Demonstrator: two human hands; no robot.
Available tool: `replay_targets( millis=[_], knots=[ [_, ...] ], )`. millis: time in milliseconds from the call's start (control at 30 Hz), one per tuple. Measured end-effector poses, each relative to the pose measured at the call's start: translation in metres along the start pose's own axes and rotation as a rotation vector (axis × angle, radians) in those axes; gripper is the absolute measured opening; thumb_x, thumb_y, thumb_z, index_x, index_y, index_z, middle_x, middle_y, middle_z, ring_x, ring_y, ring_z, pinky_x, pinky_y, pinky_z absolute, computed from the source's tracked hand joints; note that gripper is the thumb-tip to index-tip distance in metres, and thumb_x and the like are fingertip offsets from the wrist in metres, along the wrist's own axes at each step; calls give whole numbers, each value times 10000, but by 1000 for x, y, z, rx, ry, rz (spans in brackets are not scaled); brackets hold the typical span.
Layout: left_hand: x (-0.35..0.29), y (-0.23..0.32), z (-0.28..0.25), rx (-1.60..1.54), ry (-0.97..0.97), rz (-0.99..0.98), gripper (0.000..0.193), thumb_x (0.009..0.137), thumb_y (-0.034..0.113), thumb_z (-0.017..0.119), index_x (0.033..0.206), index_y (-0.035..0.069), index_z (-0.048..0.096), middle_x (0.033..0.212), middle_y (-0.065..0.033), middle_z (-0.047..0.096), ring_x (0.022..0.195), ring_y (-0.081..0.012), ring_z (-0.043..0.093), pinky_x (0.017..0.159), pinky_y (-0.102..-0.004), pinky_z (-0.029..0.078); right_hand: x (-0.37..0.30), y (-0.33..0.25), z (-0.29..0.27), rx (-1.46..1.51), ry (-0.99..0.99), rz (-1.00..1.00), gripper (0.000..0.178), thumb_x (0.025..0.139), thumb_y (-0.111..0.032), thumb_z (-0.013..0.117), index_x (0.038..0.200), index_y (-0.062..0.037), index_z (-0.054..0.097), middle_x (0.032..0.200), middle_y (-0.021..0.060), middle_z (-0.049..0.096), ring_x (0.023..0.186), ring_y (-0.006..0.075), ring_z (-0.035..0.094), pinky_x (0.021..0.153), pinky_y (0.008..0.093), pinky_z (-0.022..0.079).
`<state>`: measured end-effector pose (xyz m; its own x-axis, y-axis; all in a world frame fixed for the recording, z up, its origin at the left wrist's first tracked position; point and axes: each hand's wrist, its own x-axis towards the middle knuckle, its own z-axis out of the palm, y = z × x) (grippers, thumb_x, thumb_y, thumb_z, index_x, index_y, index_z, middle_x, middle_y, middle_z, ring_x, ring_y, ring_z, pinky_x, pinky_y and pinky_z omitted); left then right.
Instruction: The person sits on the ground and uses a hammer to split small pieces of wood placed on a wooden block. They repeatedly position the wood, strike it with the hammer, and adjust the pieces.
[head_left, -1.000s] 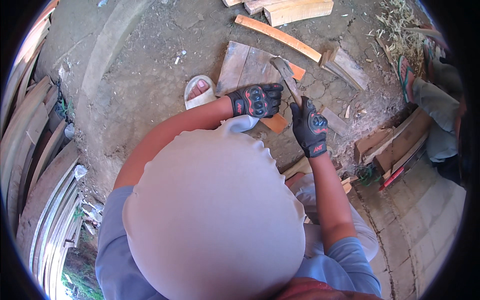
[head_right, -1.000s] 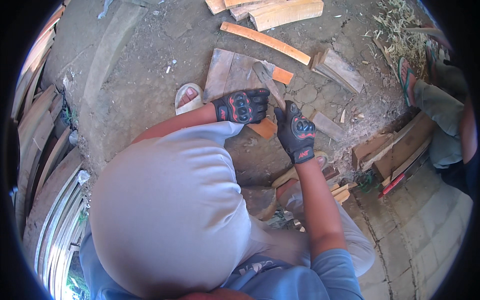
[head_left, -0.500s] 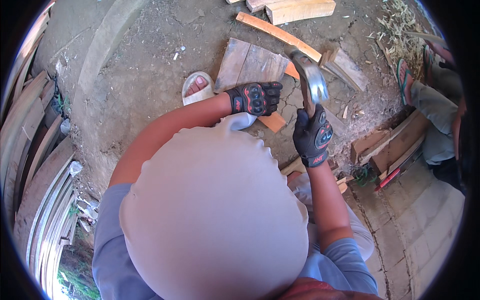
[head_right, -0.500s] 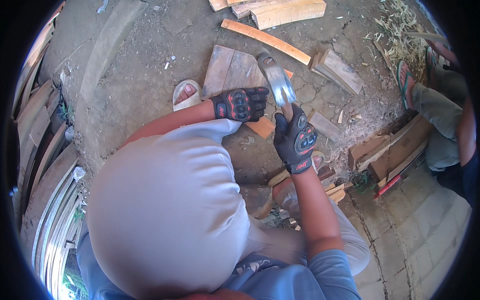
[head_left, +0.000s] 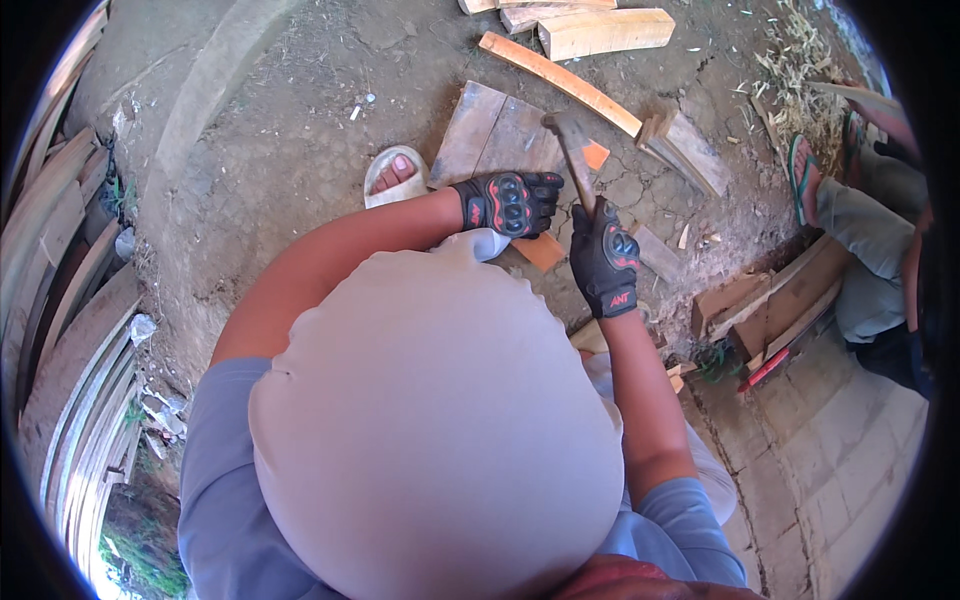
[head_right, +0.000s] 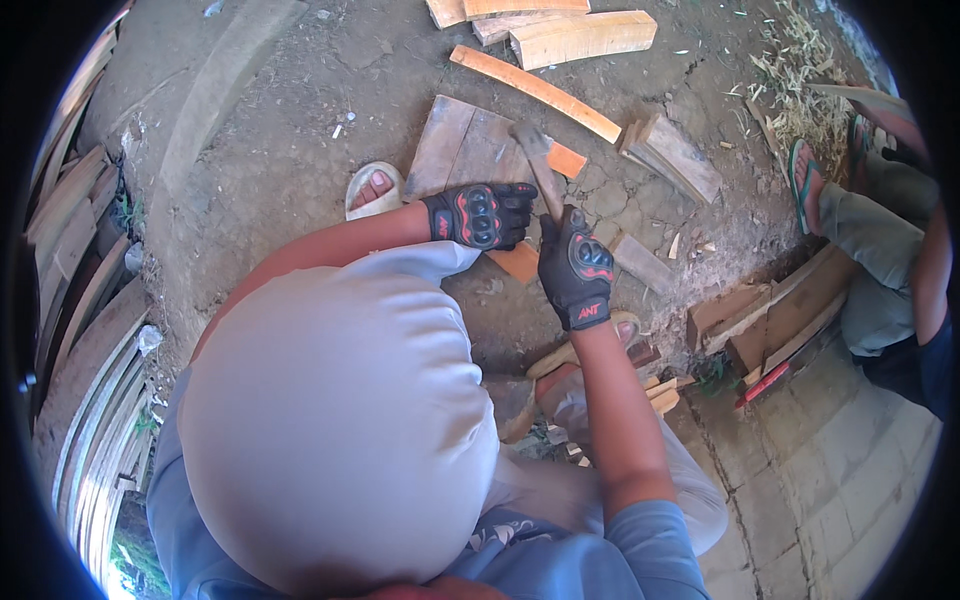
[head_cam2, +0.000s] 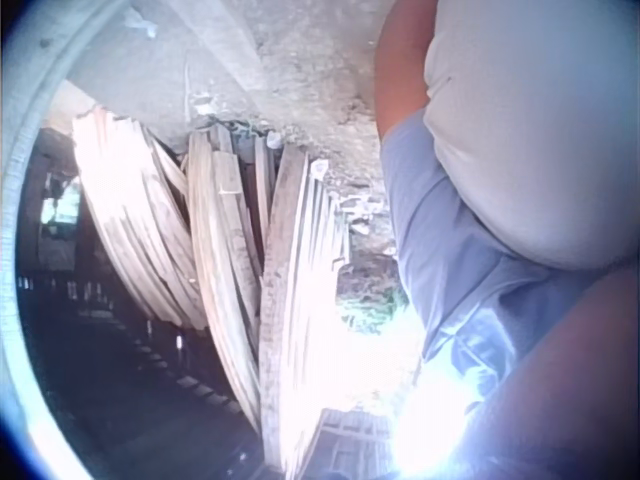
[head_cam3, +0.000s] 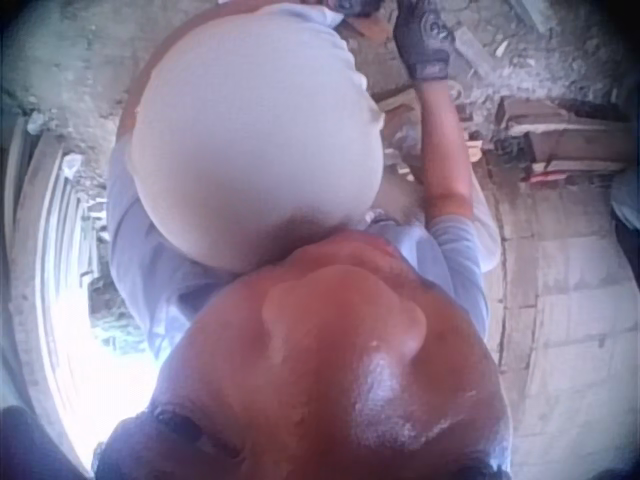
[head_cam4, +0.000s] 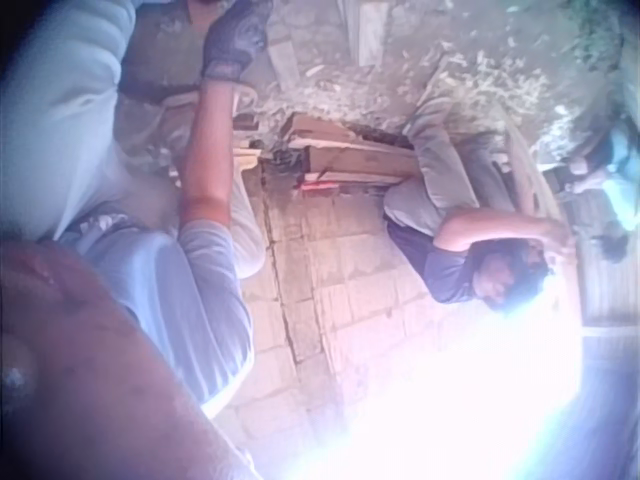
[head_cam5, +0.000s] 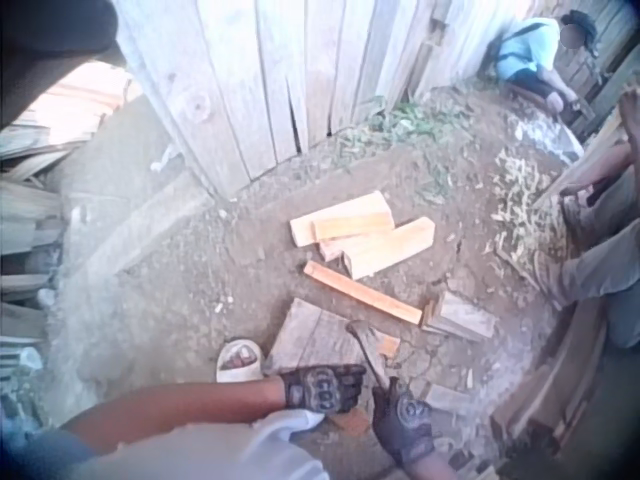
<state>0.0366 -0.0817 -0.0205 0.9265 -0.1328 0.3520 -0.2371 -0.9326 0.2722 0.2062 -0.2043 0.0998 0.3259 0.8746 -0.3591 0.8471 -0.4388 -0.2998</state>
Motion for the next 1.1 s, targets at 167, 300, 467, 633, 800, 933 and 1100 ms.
replay_targets(
  millis=[167,300,467,633,800,933,1100],
  knots=[
    [-9,-2,0,-68,10,-20,92,835,200,647,799,169,726,964,-16,707,1086,-249,653,1206,-454,424,-11,-27,-49,161,337,-86,319,984,-274,719,1204,-58,636,808,214,715,709,465,705,628,549,536],
    [1,-2,-16,23,-10,14,88,840,201,640,794,167,706,933,-8,684,1069,-242,642,1209,-454,409,-20,1,-7,66,304,-90,286,997,-279,706,1184,-73,637,773,206,707,694,454,705,620,545,537],
    [-7,1,-4,-46,-58,-13,98,860,210,628,847,154,707,962,-7,695,1095,-245,642,1213,-454,402,-19,-17,-32,85,178,-46,312,1028,-263,662,1261,-58,623,811,224,708,690,442,709,600,540,527],
    [-12,-1,25,24,28,8,111,875,225,632,818,160,700,941,-15,693,1070,-259,651,1202,-453,418,-18,-15,-35,12,340,-165,313,998,-241,703,1246,-63,640,827,225,715,687,436,712,612,527,536],
    [-5,4,12,-5,-17,-36,118,855,229,647,772,159,694,897,-25,680,1028,-257,661,1169,-436,451,-11,-14,-13,-30,79,24,264,1011,-282,697,1194,-97,655,775,180,719,677,416,714,632,524,547],
    [-10,0,8,-165,-4,-31,121,902,229,634,840,163,714,941,-33,688,1057,-270,651,1173,-431,436,-23,-23,-37,72,273,-150,277,1051,-293,636,1214,-69,649,805,217,705,698,449,701,622,549,529],
    [-5,4,2,13,7,-44,97,874,215,651,797,165,682,921,-15,671,1005,-243,650,1091,-413,483,-5,-4,4,-75,-105,-25,246,1042,-261,643,1167,-49,634,814,216,706,706,437,701,628,540,532]
  ],
)
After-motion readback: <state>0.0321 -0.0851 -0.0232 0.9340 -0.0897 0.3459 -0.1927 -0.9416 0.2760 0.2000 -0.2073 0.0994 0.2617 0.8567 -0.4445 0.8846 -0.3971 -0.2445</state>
